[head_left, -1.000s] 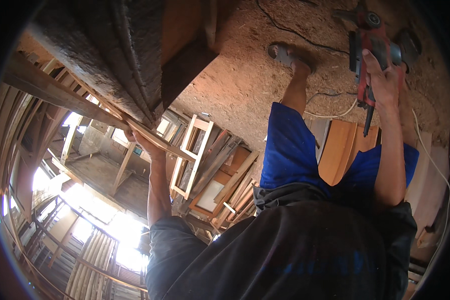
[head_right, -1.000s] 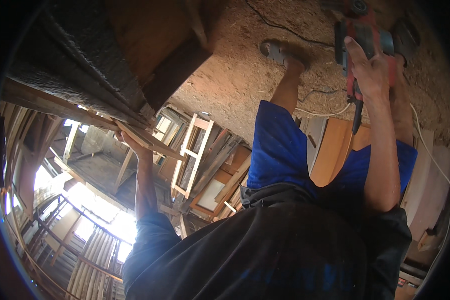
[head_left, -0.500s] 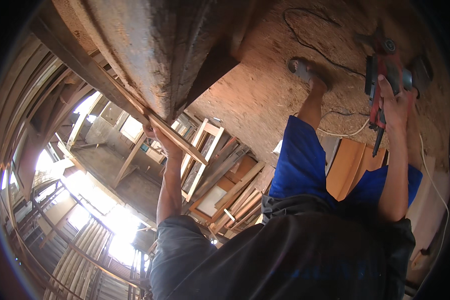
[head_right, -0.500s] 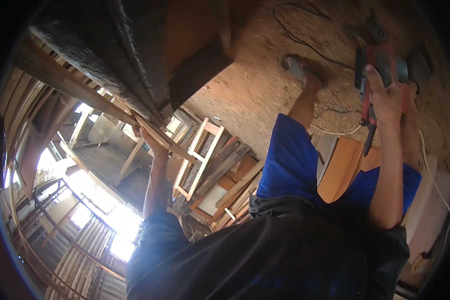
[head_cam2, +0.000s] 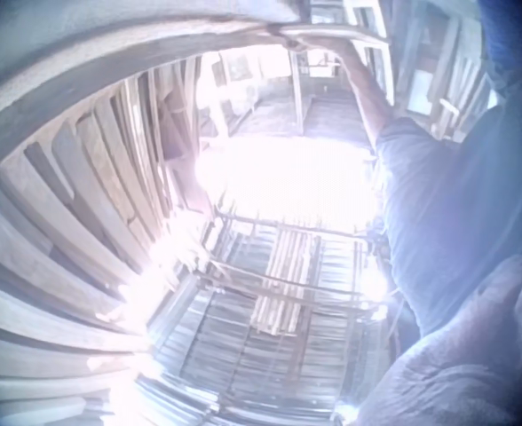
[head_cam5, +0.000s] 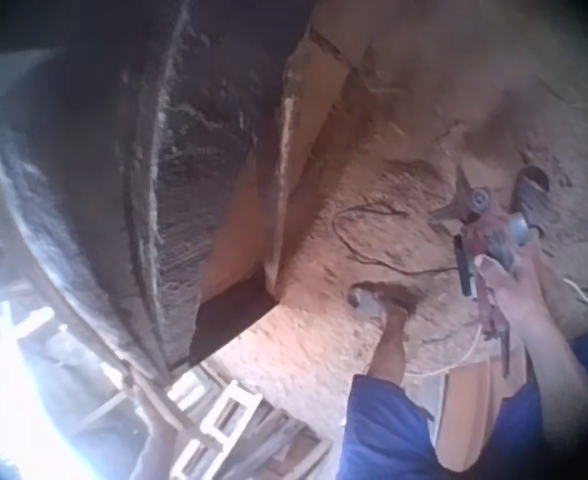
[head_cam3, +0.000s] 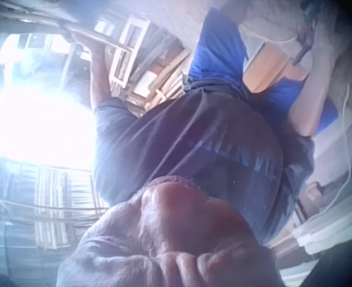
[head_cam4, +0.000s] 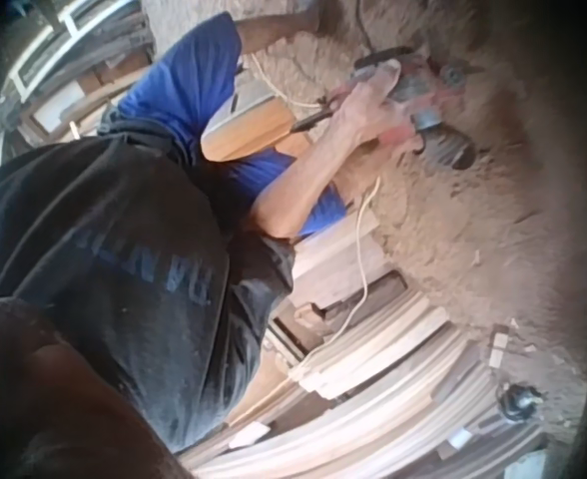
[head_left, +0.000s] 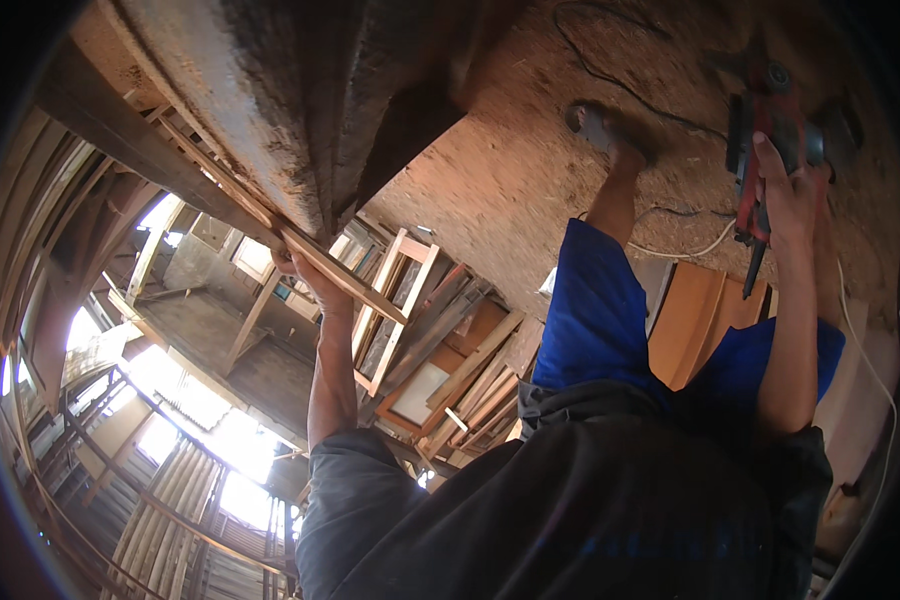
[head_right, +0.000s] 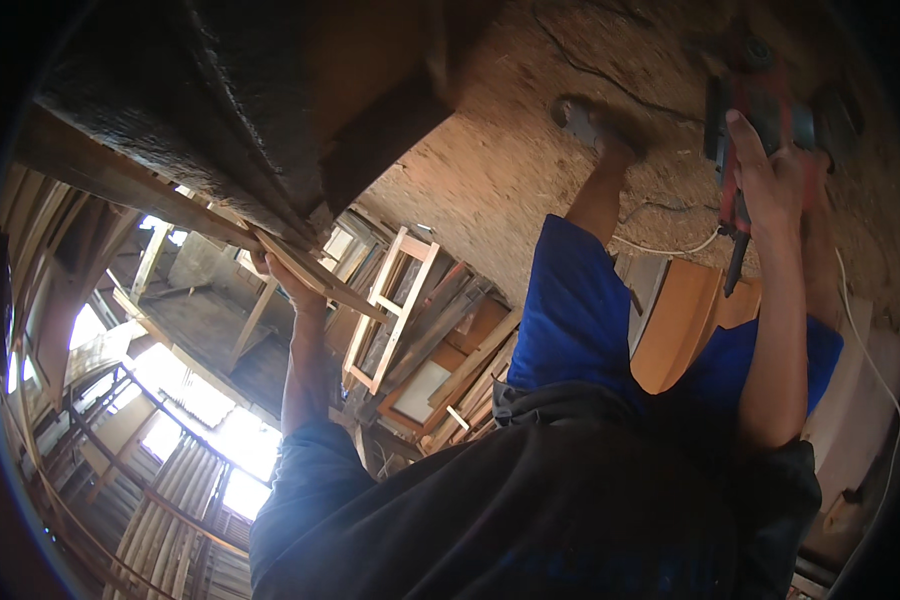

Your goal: The person positions a wooden board on a workbench, picks up an electric sander, and sands the board.

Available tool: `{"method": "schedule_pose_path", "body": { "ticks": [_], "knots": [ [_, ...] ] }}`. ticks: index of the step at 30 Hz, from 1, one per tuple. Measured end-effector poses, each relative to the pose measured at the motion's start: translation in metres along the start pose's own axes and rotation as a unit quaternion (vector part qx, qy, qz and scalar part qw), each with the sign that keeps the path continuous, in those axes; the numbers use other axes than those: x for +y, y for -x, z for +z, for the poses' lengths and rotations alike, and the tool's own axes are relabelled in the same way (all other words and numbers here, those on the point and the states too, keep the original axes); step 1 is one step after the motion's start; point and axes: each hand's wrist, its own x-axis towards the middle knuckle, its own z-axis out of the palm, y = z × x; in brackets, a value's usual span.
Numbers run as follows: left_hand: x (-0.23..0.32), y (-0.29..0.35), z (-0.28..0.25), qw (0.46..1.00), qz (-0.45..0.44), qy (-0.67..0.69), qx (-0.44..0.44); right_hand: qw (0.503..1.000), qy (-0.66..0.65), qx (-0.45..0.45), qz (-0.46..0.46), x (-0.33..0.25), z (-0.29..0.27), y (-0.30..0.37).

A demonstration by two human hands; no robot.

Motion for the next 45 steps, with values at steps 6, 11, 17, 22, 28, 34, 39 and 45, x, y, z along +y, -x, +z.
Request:
{"method": "schedule_pose_path", "body": {
  "ticks": [6, 11, 17, 22, 28, 34, 39, 45],
  "knots": [
    [-0.002, 0.002, -0.002, 1.000, -0.001, -0.007, -0.019, 1.000, -0.012, 0.018, 0.006, -0.008, 0.008, 0.008],
    [0.006, 0.000, -0.002, 0.999, 0.035, -0.035, -0.021, 0.999, 0.022, 0.025, -0.003, 0.009, 0.000, -0.001],
    [0.014, 0.003, 0.009, 1.000, 0.007, -0.024, 0.001, 1.000, 0.000, 0.002, 0.000, 0.001, 0.008, -0.002],
    [0.011, 0.007, 0.007, 0.996, 0.040, -0.079, -0.014, 1.000, 0.007, -0.012, 0.014, 0.002, 0.008, -0.001],
    [0.002, 0.003, 0.001, 0.999, 0.022, -0.039, -0.028, 1.000, 0.007, -0.004, 0.022, 0.004, 0.011, 0.003],
    [-0.007, -0.004, -0.006, 0.993, 0.056, -0.101, -0.032, 0.999, 0.045, 0.013, 0.010, 0.027, 0.006, -0.006],
    [0.010, 0.003, 0.001, 0.996, -0.015, -0.081, 0.036, 0.998, 0.052, 0.015, -0.007, -0.018, 0.029, 0.014],
    [0.029, 0.010, 0.030, 0.977, 0.004, -0.208, 0.052, 0.994, 0.069, 0.016, -0.083, 0.000, 0.029, 0.009]
  ]
}}
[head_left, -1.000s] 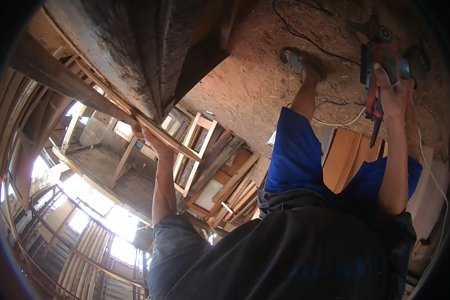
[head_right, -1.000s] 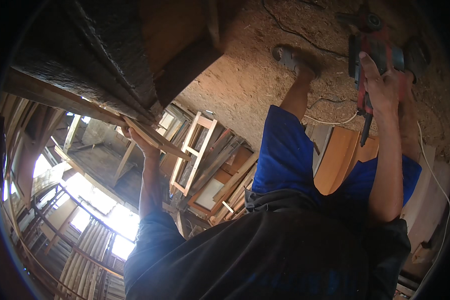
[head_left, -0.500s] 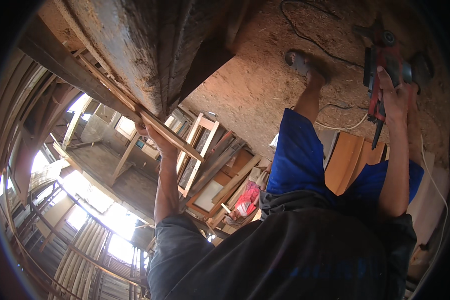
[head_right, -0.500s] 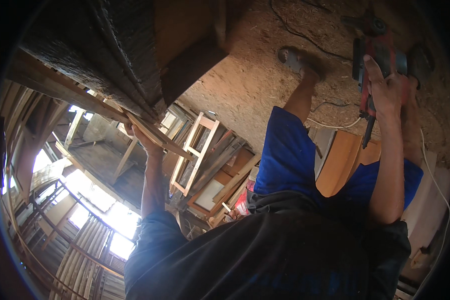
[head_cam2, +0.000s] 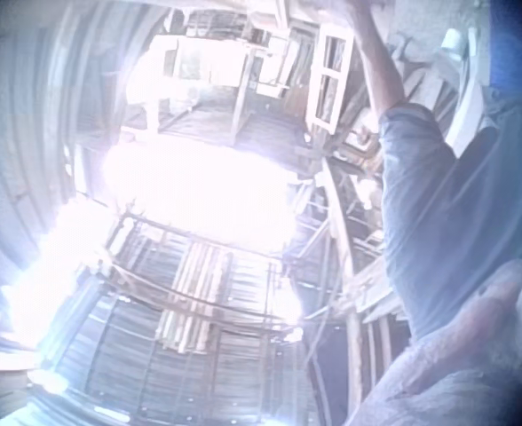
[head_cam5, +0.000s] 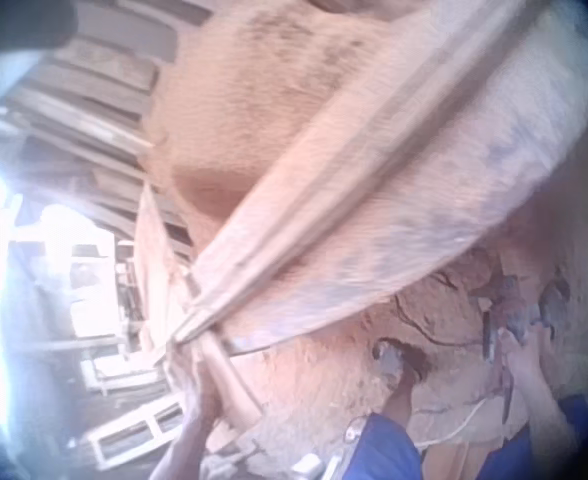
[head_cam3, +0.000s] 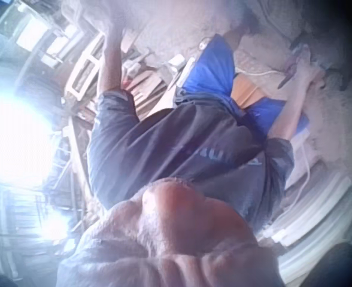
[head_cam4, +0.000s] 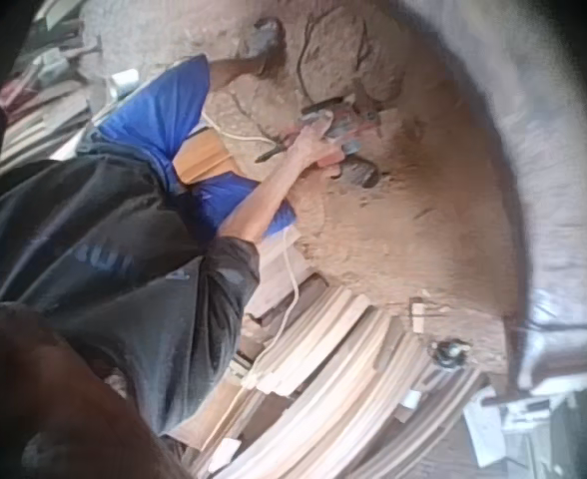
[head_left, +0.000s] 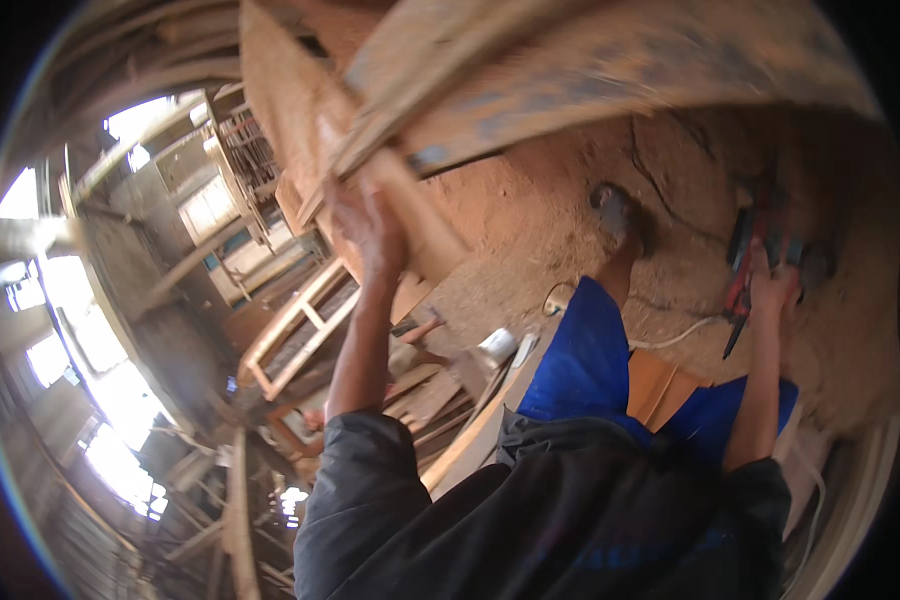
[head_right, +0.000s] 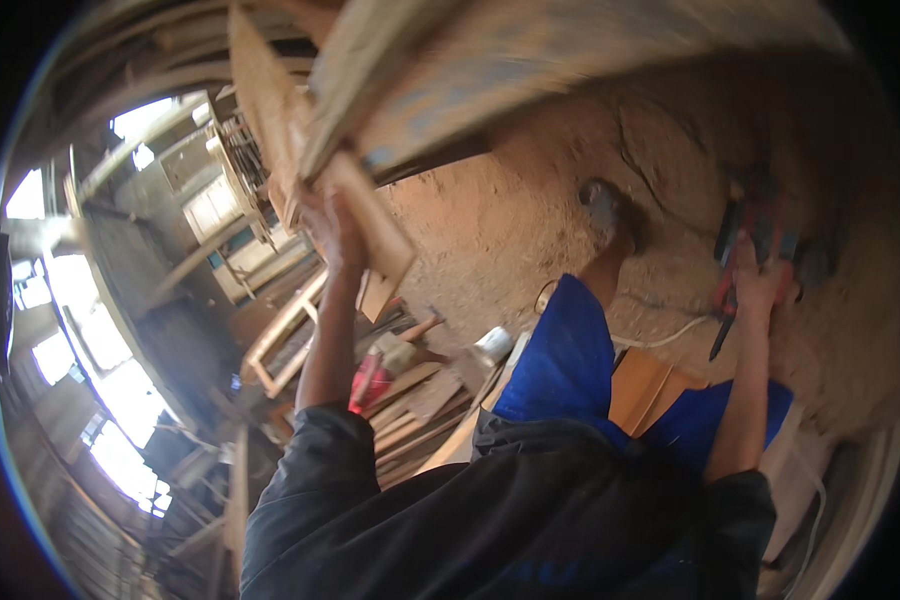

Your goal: The person positions a wooden board on a workbench, picks up an electric sander, and sands the board.

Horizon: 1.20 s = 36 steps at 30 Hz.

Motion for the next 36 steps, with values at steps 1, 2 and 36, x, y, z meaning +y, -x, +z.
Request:
{"method": "schedule_pose_path", "body": {
  "ticks": [1, 2, 36],
  "knots": [
    [0.005, 0.004, 0.001, 0.999, 0.002, 0.014, 0.041, 0.999, 0.026, 0.005, -0.029, -0.005, 0.007, 0.003],
    [0.005, 0.009, 0.001, 0.997, 0.000, 0.024, 0.077, 0.997, 0.050, -0.001, -0.059, -0.017, 0.015, 0.011],
    [-0.162, 0.081, 0.034, 0.318, -0.309, 0.871, 0.210, 0.865, 0.423, -0.256, -0.085, -0.181, 0.172, 0.179]
  ]
}}
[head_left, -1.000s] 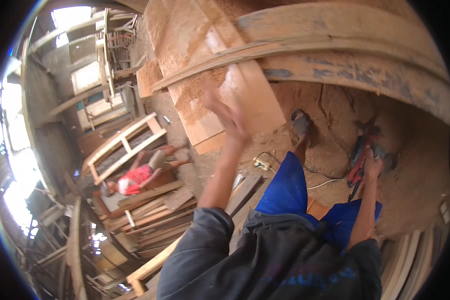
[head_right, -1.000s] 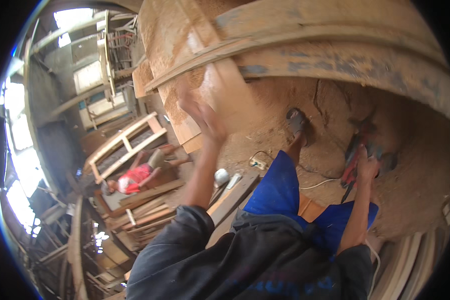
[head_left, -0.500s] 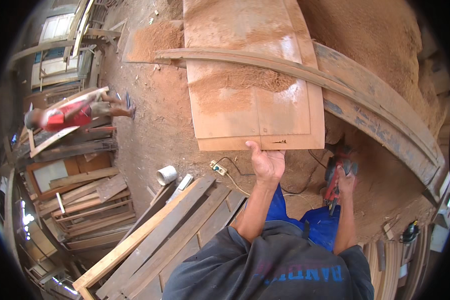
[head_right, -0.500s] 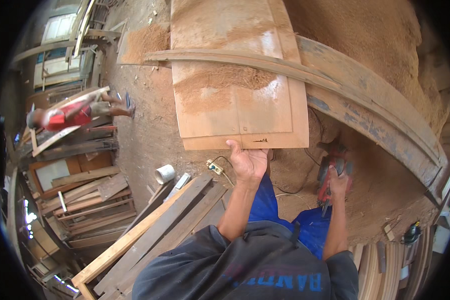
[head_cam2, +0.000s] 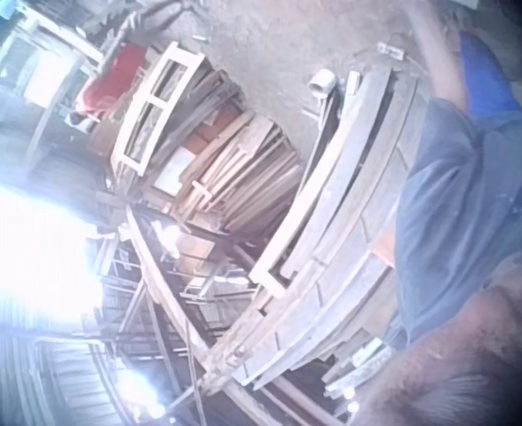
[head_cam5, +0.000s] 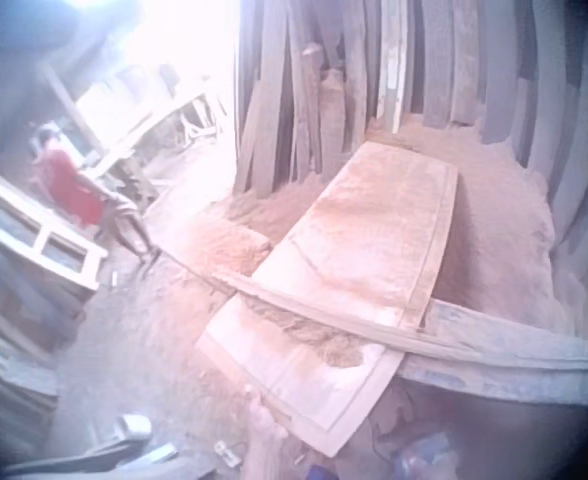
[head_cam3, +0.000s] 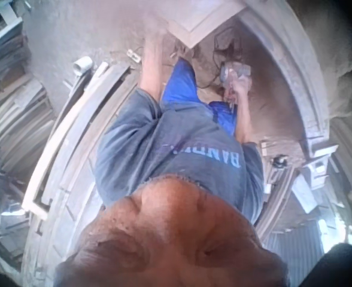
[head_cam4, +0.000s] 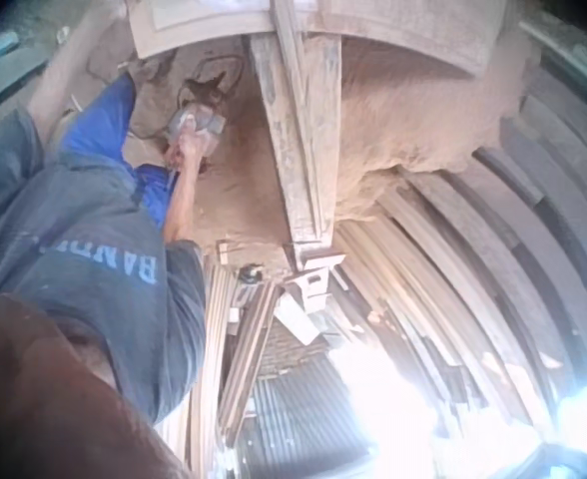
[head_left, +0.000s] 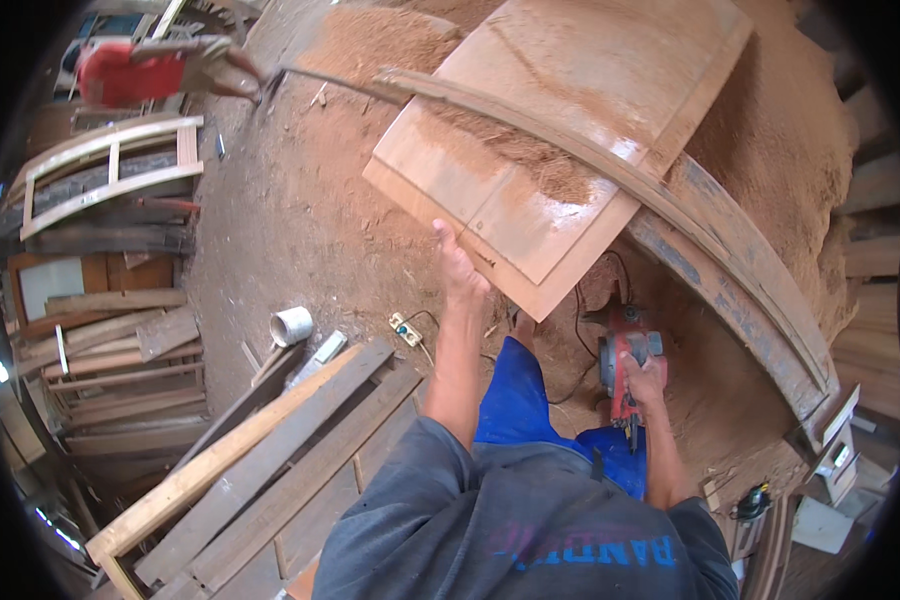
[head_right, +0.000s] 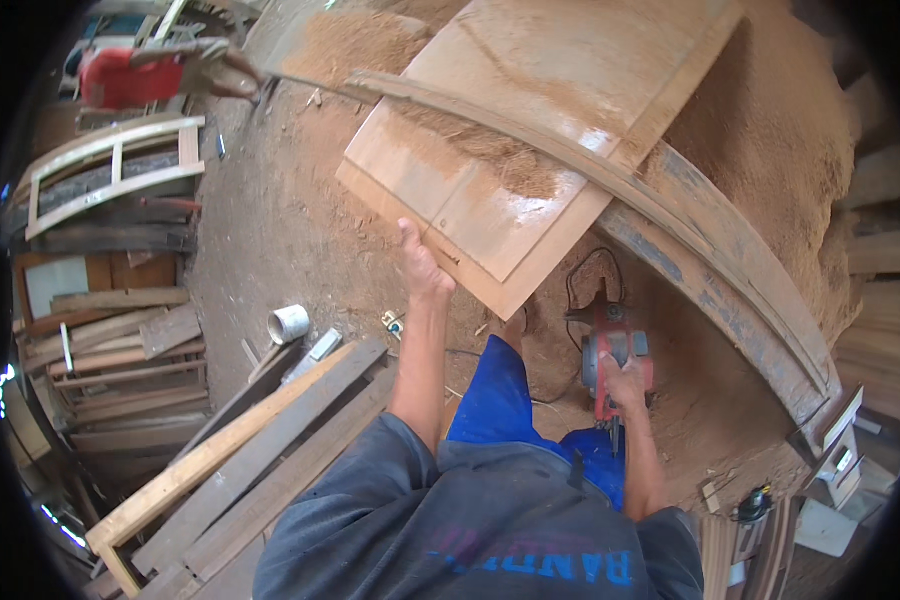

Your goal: The person positions a wooden board on a workbench, picks up an electric sander, and sands the board.

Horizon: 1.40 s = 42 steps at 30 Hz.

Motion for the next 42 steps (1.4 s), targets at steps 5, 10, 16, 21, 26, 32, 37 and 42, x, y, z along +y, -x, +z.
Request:
{"method": "schedule_pose_path", "body": {
  "ticks": [5, 10, 16, 21, 26, 32, 37, 42],
  "knots": [
    [-0.001, 0.010, -0.011, 0.998, -0.014, -0.061, 0.004, 0.946, 0.293, -0.031, -0.136, -0.002, 0.017, -0.019],
    [-0.016, 0.080, -0.058, 0.975, -0.086, -0.204, -0.017, 0.913, 0.316, -0.191, -0.170, -0.116, 0.067, 0.044],
    [-0.084, 0.189, -0.199, 0.914, -0.054, -0.358, 0.183, 0.851, 0.388, -0.262, -0.240, -0.122, 0.122, 0.055],
    [-0.065, 0.240, -0.160, 0.931, -0.045, -0.333, 0.144, 0.855, 0.336, -0.325, -0.224, -0.152, 0.145, 0.082],
    [0.001, 0.268, -0.077, 0.937, 0.087, -0.304, 0.146, 0.864, 0.219, -0.393, -0.227, -0.203, 0.140, 0.143],
    [0.019, 0.250, -0.035, 0.909, 0.135, -0.365, 0.149, 0.874, 0.229, -0.327, -0.277, -0.248, 0.118, 0.160],
    [-0.008, 0.213, -0.024, 0.922, 0.188, -0.318, 0.118, 0.902, 0.193, -0.314, -0.225, -0.269, 0.097, 0.156],
    [-0.019, 0.197, -0.020, 0.914, 0.155, -0.350, 0.132, 0.902, 0.184, -0.322, -0.220, -0.264, 0.092, 0.129]
  ]
}}
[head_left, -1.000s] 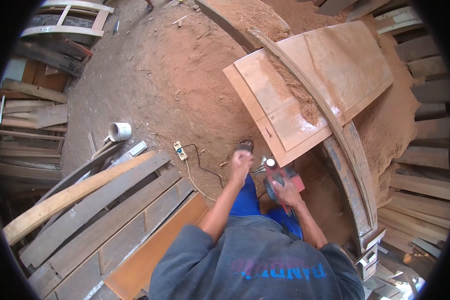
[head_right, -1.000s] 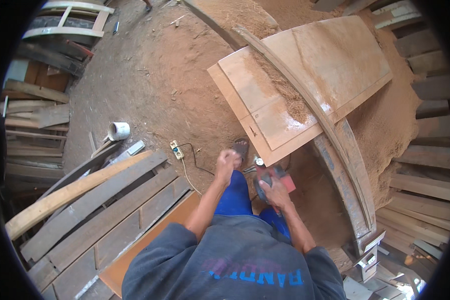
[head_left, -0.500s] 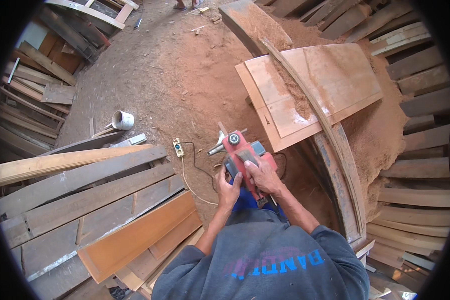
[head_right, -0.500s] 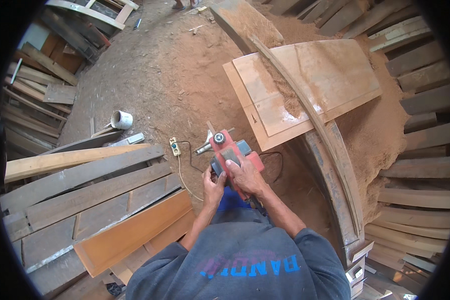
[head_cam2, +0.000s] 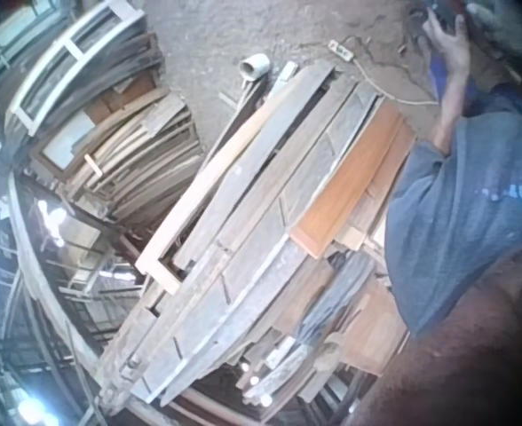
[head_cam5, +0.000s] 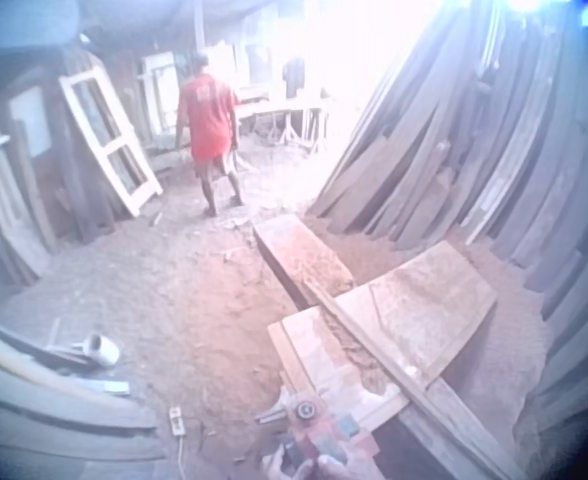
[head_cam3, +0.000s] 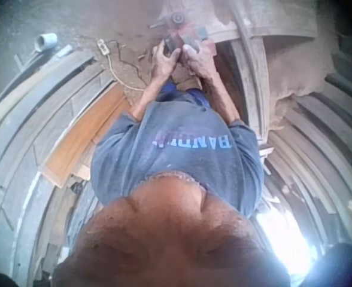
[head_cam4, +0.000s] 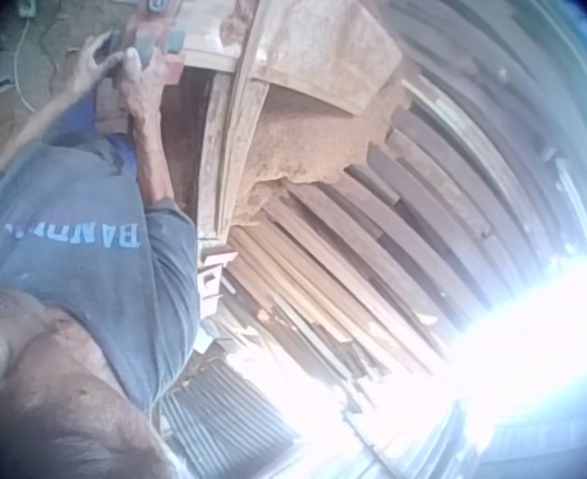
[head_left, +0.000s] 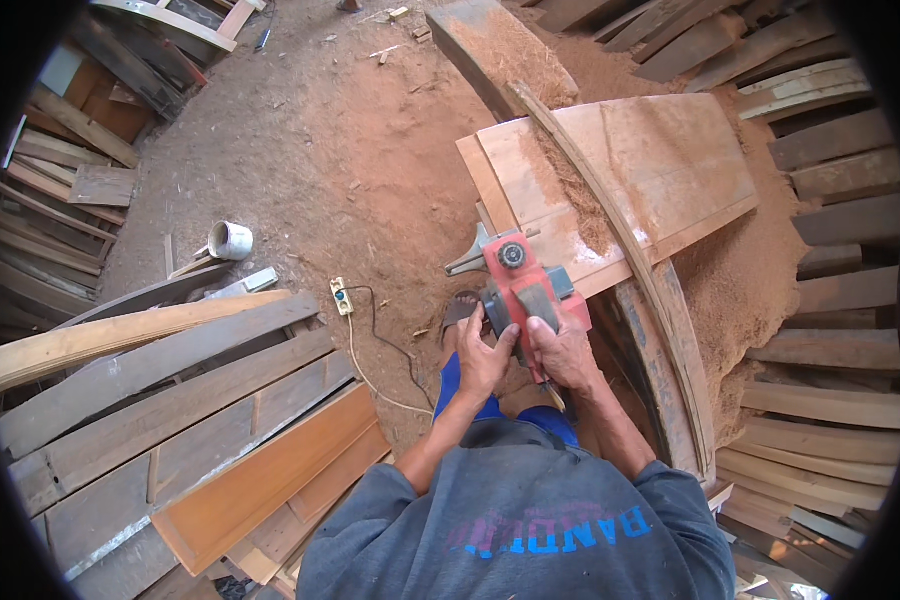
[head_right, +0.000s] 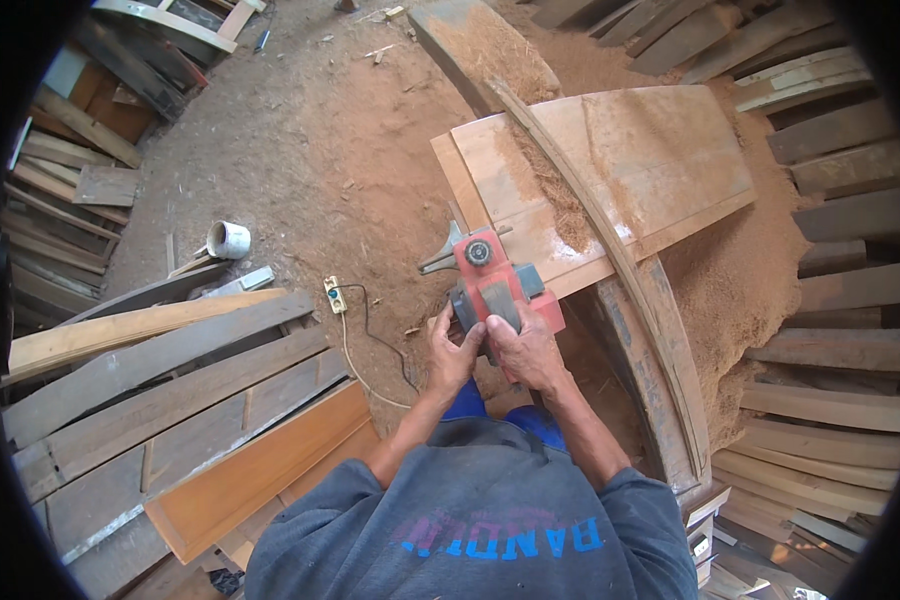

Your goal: The person positions a wooden board on a workbench, picks up an electric sander, and sands the board.

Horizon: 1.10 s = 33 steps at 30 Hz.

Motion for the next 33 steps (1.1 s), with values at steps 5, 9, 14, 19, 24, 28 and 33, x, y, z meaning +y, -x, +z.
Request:
{"method": "schedule_pose_path", "body": {
  "ticks": [5, 9, 14, 19, 24, 28, 33],
  "knots": [
    [0.000, -0.028, -0.002, 1.000, -0.023, 0.016, -0.006, 0.997, 0.038, 0.027, -0.058, 0.006, 0.004, -0.025],
    [0.021, -0.068, -0.009, 0.998, -0.022, 0.052, -0.020, 0.991, 0.101, 0.036, -0.080, -0.026, 0.006, -0.061],
    [0.031, -0.128, -0.019, 0.993, -0.007, 0.120, -0.008, 0.978, 0.145, 0.060, -0.135, -0.056, 0.017, -0.112],
    [0.062, -0.187, -0.031, 0.996, 0.019, 0.085, -0.014, 0.980, 0.124, 0.059, -0.141, -0.101, 0.022, -0.158],
    [0.080, -0.232, -0.049, 0.996, 0.007, 0.089, -0.026, 0.981, 0.097, 0.046, -0.163, -0.123, 0.028, -0.195],
    [0.073, -0.197, -0.050, 0.999, -0.013, 0.024, -0.020, 0.983, 0.091, 0.030, -0.154, -0.106, 0.029, -0.159],
    [0.049, -0.110, -0.033, 1.000, -0.006, 0.005, -0.003, 0.984, 0.114, 0.035, -0.130, -0.054, 0.018, -0.087]
  ]
}}
